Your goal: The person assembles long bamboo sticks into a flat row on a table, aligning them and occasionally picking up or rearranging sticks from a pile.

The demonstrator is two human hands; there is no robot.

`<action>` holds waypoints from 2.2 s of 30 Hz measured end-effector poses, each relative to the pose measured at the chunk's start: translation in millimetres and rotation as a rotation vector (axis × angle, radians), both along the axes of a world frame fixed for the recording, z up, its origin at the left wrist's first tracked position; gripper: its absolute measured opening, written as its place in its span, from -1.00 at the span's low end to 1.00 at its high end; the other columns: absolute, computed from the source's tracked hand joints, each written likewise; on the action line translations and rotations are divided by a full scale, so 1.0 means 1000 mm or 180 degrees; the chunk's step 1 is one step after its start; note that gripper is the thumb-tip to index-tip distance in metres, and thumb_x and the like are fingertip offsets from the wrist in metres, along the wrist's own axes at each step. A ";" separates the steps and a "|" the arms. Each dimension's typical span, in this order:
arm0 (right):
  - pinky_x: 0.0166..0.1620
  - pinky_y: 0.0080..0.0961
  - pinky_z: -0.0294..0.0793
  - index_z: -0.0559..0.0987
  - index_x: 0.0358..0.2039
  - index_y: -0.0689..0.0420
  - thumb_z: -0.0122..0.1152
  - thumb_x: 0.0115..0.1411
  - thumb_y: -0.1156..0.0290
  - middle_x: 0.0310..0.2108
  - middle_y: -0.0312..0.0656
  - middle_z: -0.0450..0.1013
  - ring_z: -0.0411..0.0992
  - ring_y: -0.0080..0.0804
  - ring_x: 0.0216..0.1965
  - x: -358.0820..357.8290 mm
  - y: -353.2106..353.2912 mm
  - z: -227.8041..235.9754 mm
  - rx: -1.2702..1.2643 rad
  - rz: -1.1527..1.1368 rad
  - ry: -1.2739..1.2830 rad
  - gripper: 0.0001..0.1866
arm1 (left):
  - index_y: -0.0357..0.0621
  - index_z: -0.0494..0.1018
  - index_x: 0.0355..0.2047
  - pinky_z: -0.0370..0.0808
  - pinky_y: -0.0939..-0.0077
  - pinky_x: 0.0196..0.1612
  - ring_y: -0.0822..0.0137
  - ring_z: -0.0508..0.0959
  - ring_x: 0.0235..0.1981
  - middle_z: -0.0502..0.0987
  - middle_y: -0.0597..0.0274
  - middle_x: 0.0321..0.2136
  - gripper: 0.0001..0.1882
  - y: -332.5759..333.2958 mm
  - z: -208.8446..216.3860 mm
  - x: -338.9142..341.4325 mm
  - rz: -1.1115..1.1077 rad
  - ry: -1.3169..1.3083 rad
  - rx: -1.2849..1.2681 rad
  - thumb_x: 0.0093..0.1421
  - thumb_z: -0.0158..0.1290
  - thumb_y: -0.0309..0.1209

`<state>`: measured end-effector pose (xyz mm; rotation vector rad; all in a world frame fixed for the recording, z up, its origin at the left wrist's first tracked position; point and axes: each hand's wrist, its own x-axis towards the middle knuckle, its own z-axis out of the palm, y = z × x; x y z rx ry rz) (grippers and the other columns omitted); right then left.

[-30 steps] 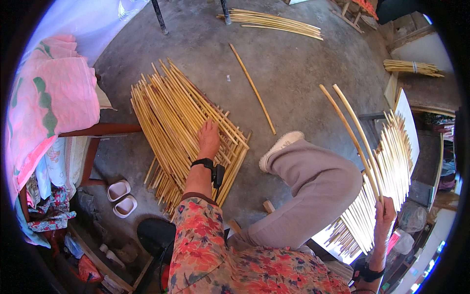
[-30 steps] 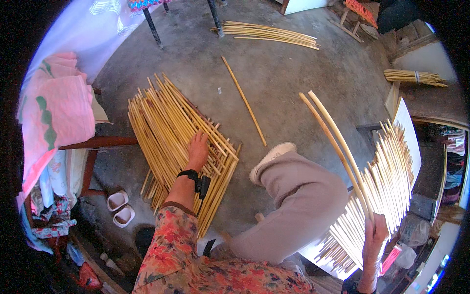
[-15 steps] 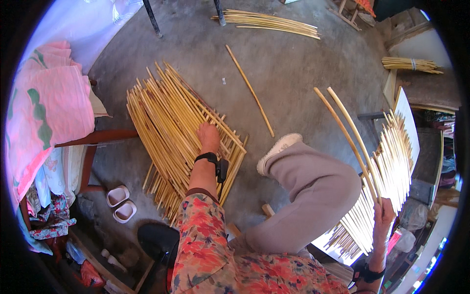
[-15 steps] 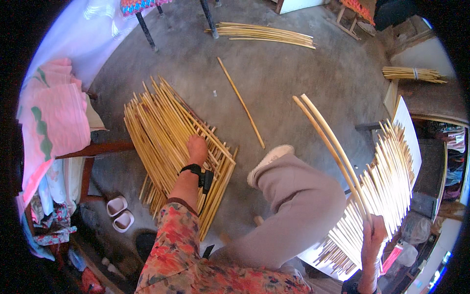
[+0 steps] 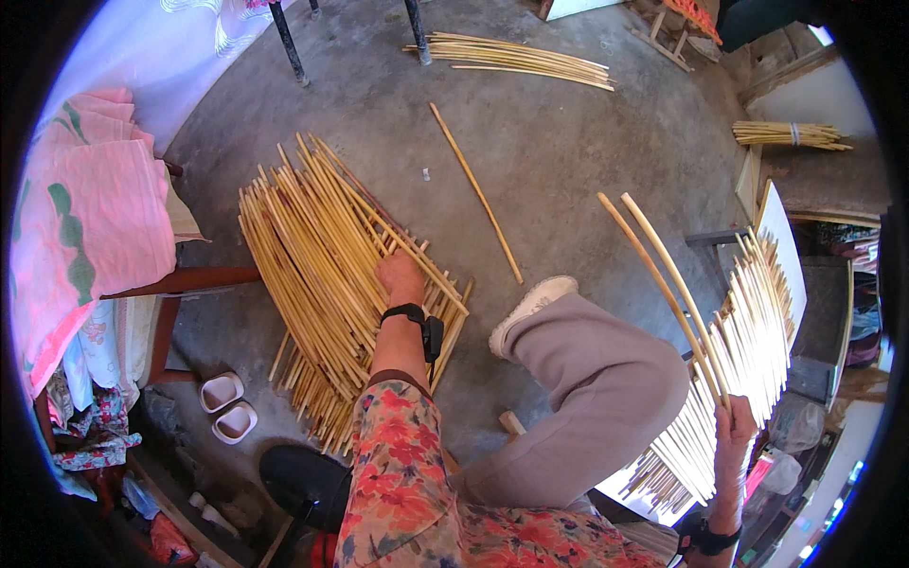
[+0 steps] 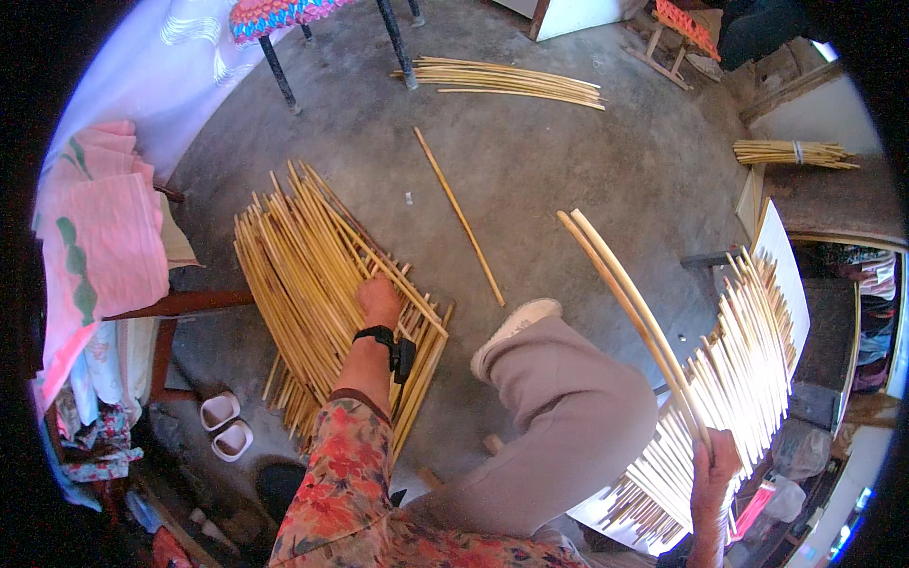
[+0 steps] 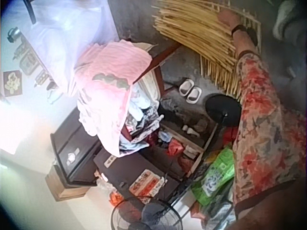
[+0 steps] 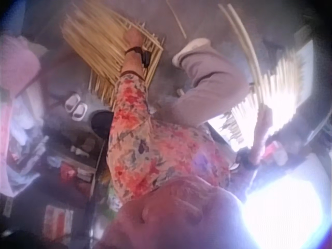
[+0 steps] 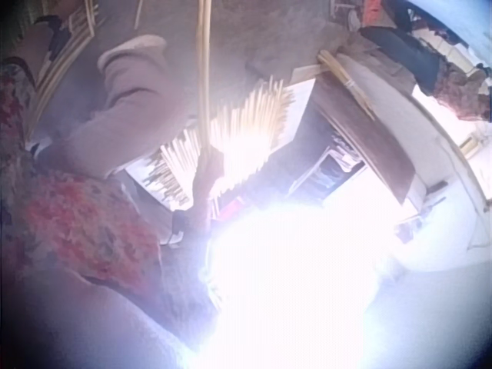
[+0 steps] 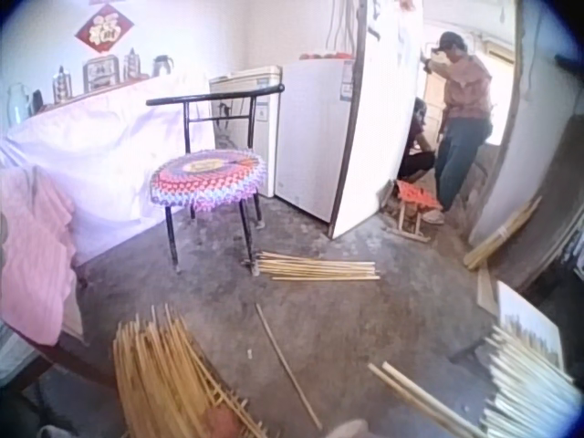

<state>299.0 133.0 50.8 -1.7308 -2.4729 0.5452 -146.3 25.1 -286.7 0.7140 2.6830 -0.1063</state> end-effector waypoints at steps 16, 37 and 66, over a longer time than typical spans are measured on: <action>-0.45 -0.40 0.24 0.42 -0.40 0.27 -0.02 0.08 0.53 -0.57 -0.09 0.26 0.27 -0.28 -0.54 -0.002 -0.008 0.010 0.0164 0.0139 0.0055 -0.90 | -0.28 0.22 -0.23 0.34 0.36 -0.54 0.26 0.41 -0.57 0.32 0.18 -0.51 -0.68 -0.045 0.011 0.004 0.1888 -0.1221 0.2576 0.01 0.04 -0.56; -0.38 -0.36 0.36 0.45 -0.41 0.12 0.22 -0.04 0.41 -0.52 -0.19 0.32 0.36 -0.22 -0.44 0.024 -0.043 0.060 0.1408 0.0889 -0.0007 -0.82 | -0.30 0.45 -0.28 0.31 0.64 -0.43 0.48 0.35 -0.54 0.41 0.30 -0.54 -0.85 0.030 0.308 0.106 -0.1605 -0.2455 0.3870 0.11 0.02 -0.54; -0.31 -0.47 0.31 0.41 -0.27 0.11 0.07 -0.06 0.31 -0.39 -0.28 0.28 0.30 -0.40 -0.32 0.099 -0.040 0.052 0.2813 0.1126 0.0250 -0.70 | -0.34 0.43 -0.29 0.39 0.61 -0.46 0.44 0.46 -0.57 0.49 0.19 -0.51 -0.84 0.102 0.405 0.252 -0.4423 -0.2801 0.1625 0.13 -0.03 -0.52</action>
